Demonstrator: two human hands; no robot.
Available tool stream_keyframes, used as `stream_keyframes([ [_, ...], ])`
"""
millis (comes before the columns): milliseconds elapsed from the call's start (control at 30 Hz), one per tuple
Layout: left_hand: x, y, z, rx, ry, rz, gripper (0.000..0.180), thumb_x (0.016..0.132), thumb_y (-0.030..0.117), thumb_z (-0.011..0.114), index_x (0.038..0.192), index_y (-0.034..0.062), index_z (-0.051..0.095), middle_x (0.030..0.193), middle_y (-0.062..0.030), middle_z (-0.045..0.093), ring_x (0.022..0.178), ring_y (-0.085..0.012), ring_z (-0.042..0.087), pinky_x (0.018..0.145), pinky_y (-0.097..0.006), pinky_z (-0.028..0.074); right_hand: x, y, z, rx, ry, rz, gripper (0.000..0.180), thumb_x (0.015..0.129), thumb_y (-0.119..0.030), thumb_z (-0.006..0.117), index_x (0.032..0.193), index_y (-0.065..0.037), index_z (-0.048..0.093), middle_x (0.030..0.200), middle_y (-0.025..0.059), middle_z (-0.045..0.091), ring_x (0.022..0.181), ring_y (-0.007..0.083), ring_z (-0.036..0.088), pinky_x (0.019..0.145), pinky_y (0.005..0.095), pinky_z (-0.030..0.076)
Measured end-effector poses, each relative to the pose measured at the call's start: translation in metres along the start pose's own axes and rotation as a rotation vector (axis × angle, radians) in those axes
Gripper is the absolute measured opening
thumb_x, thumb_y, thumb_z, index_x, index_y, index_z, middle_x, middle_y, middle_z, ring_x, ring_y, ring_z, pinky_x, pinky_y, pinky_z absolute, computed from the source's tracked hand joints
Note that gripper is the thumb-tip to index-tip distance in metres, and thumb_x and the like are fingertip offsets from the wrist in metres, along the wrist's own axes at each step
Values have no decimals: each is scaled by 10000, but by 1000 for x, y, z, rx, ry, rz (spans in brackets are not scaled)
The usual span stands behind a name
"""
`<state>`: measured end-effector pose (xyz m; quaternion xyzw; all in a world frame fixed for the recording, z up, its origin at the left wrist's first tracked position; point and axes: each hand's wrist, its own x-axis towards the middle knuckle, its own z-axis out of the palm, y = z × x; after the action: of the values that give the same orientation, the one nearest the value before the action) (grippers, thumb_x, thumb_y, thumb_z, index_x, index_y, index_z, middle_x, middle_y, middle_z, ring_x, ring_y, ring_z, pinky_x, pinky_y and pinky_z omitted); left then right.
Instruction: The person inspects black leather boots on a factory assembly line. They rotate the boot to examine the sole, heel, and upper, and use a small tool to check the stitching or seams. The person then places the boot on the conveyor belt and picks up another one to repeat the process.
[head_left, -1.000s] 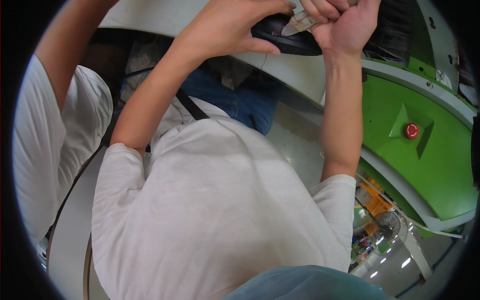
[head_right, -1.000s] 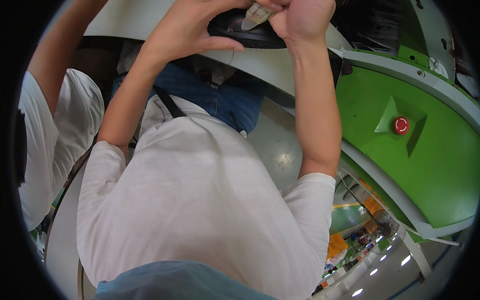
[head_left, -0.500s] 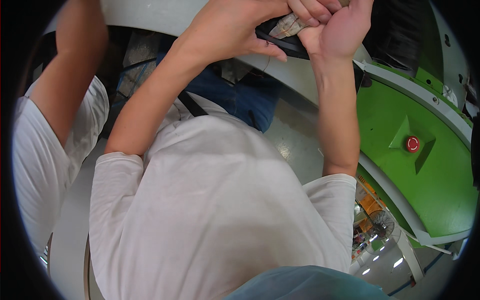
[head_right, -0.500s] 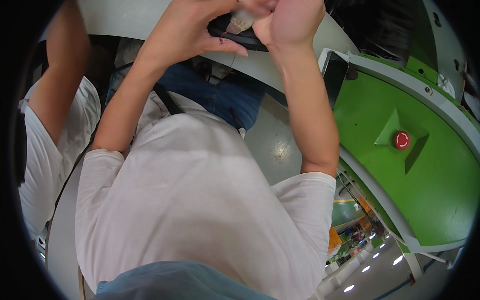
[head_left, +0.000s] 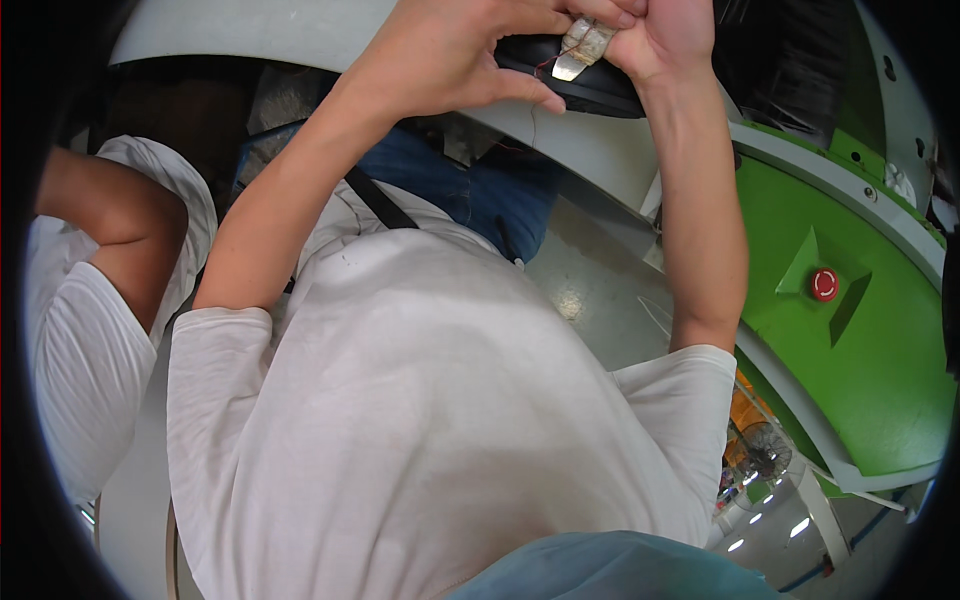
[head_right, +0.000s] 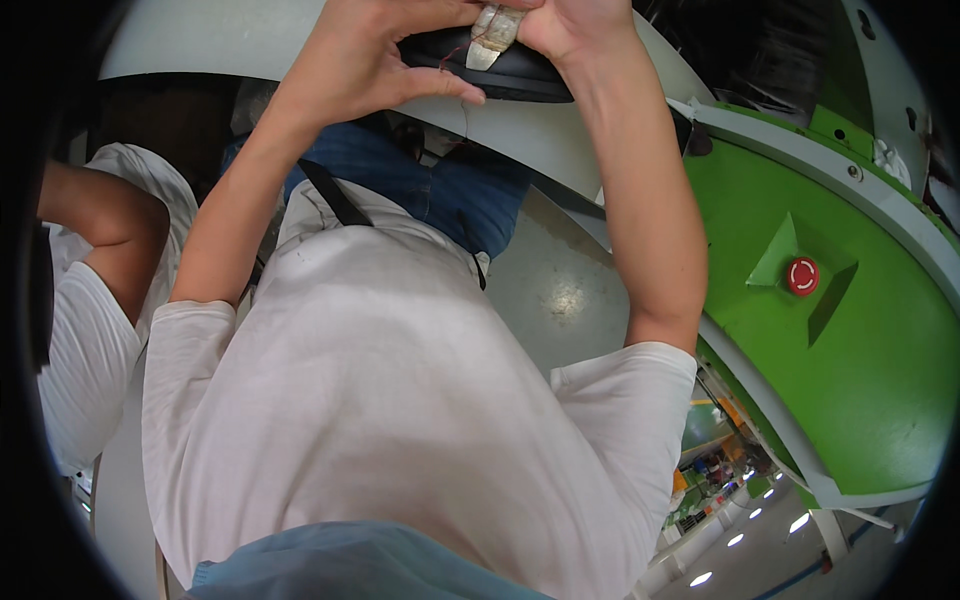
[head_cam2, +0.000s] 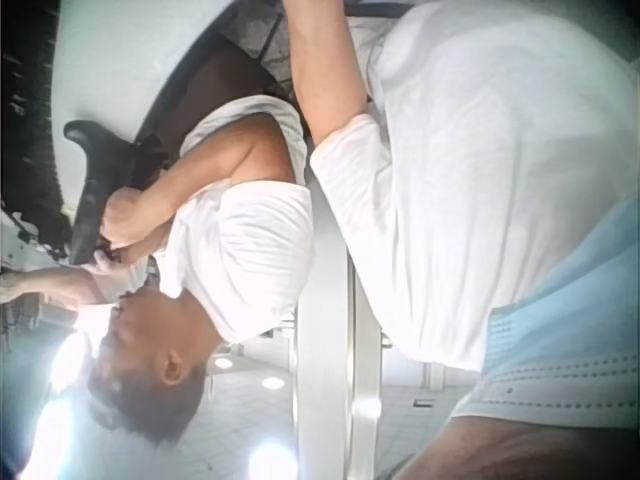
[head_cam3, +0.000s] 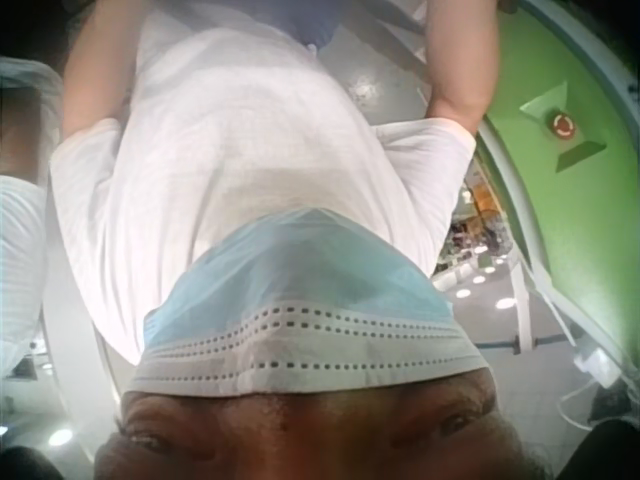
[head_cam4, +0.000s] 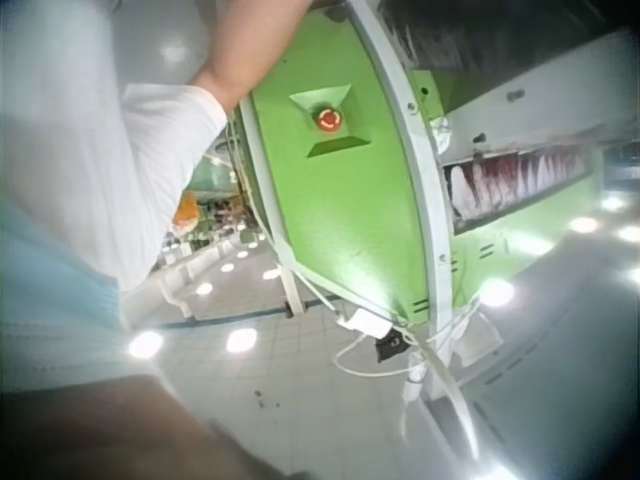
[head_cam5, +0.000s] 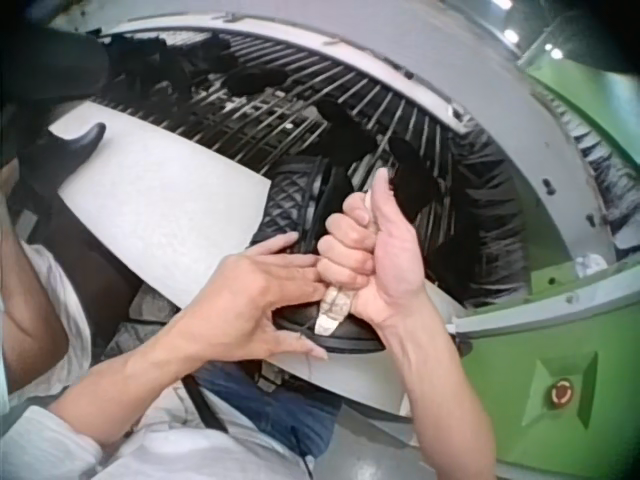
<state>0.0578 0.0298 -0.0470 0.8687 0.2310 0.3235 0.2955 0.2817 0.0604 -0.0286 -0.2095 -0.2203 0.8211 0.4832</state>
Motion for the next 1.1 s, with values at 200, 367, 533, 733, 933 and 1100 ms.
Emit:
stream_keyframes([
  [200, -1, -2, -1, 24, -3, 16, 666, 805, 403, 983, 1339, 60, 782, 1342, -153, 790, 1395, -352, 681, 1294, -609, 414, -3, 8, 4, -63, 92, -128, 571, 1192, -622, 465, 836, -176, 482, 630, -68, 285, 460, 67, 243, 408, 245, 209],
  [367, -1, -15, 7, -1, 22, 94, 684, 810, 418, 983, 1358, 60, 784, 1368, -151, 789, 1410, -360, 676, 1294, -619, 409, -9, 13, 17, -125, 172, -244, 566, 1192, -614, 477, 838, -172, 477, 631, -67, 290, 457, 65, 244, 404, 244, 207],
  [533, 3, -2, -4, -50, -27, -7, 690, 785, 421, 999, 1344, 64, 811, 1379, -140, 799, 1403, -355, 692, 1296, -616, 414, -12, 11, -5, 64, 107, -186, 560, 1193, -598, 490, 842, -163, 484, 635, -65, 297, 462, 64, 252, 408, 241, 213],
  [733, 10, 3, -11, -67, -94, -58, 691, 752, 422, 1017, 1311, 60, 832, 1369, -138, 808, 1371, -345, 718, 1288, -600, 436, -15, 10, -23, 225, 55, -109, 538, 1203, -555, 497, 859, -142, 514, 644, -61, 306, 478, 69, 271, 421, 246, 233],
  [933, 11, 7, -15, -128, -110, -96, 631, 739, 381, 1025, 1249, 48, 861, 1322, -162, 825, 1328, -352, 747, 1296, -580, 432, -24, 10, -43, 355, 12, -92, 536, 1209, -538, 488, 866, -129, 522, 654, -53, 317, 491, 81, 292, 443, 257, 264],
  [1100, 11, 10, -15, -133, -103, -107, 620, 722, 350, 1036, 1233, 43, 867, 1293, -160, 835, 1317, -352, 756, 1291, -571, 440, -27, 10, -41, 392, -4, -137, 539, 1210, -540, 483, 866, -127, 521, 654, -56, 318, 496, 81, 292, 453, 263, 267],
])
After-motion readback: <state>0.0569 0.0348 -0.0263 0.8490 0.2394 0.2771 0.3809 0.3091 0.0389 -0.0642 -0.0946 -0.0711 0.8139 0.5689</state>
